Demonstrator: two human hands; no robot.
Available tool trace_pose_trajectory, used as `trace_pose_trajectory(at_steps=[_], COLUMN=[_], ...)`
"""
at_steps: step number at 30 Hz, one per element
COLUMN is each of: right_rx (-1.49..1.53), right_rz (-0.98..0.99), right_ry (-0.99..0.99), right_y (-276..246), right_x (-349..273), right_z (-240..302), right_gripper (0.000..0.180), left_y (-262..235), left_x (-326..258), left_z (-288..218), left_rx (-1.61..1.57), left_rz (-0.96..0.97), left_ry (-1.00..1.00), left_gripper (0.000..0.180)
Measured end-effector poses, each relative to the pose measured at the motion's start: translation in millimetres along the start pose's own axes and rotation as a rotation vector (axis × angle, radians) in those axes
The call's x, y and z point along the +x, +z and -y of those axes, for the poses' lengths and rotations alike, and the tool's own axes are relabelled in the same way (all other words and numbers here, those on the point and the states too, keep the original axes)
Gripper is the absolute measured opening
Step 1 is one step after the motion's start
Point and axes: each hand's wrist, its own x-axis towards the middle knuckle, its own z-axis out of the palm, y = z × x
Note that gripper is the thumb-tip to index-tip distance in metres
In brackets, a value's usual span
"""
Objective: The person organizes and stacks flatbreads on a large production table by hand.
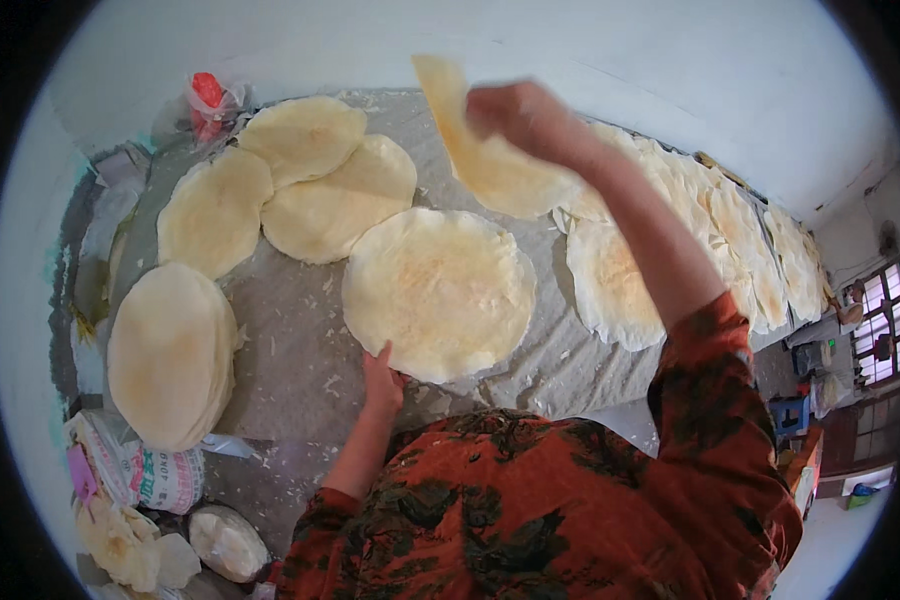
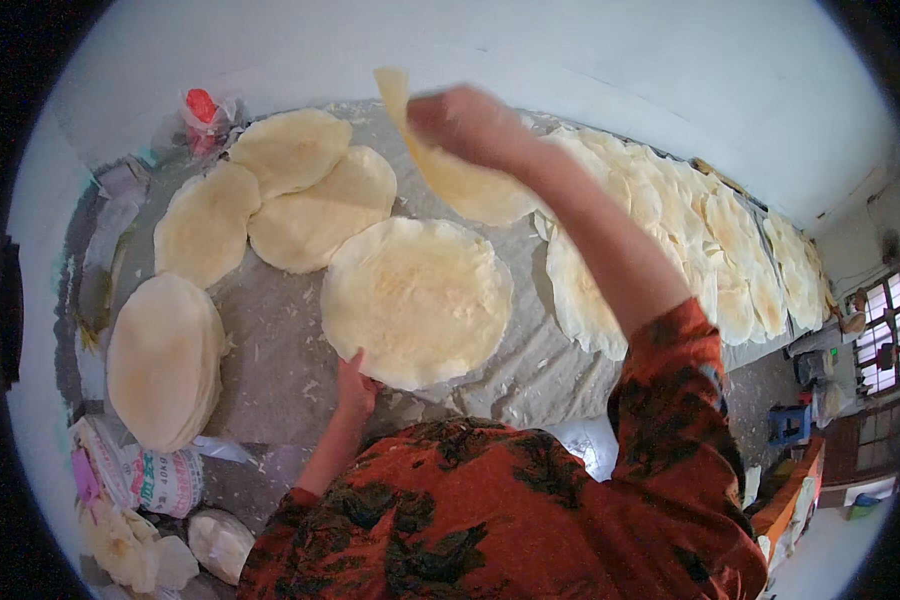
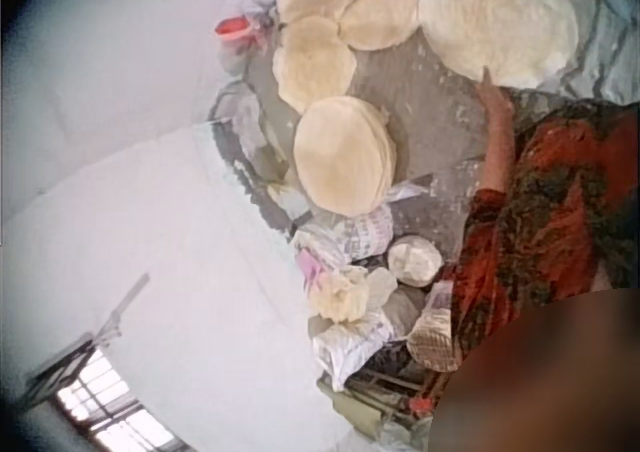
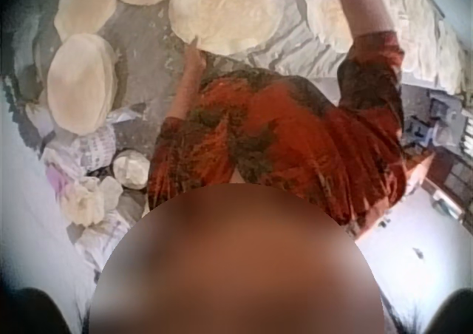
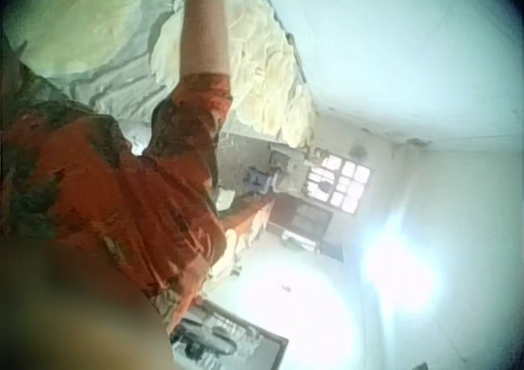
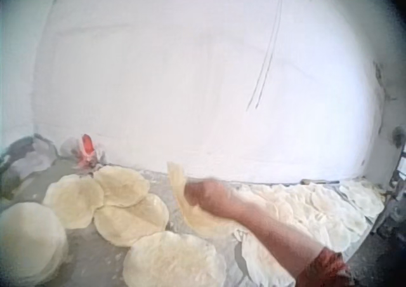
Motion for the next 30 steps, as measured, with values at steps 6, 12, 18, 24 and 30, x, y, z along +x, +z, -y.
trace_pose_trajectory(at_steps=[6,12,18,24,30], right_rx=[-0.15,-0.043,0.121,0.231,0.371], right_rz=[0.231,0.335,0.386,0.08,-0.147], right_ry=[-0.251,-0.039,0.234,0.117,0.569], right_y=[212,285,263,252,-18], right_x=[-129,-180,-166,-91,-75], right_z=[-22,-27,14,-101,-283], right_gripper=[0.015,0.017,0.036,0.022,0.025], left_y=[12,22,-8,16,-3], left_x=[-18,-14,24,10,18], left_z=[-16,-24,17,8,11], left_rx=[-0.247,-0.088,0.064,0.199,0.15], left_rz=[0.197,0.133,0.072,-0.093,-0.153], left_ry=[-0.15,-0.129,0.152,0.048,0.039], left_gripper=[0.032,0.043,0.037,0.032,0.033])
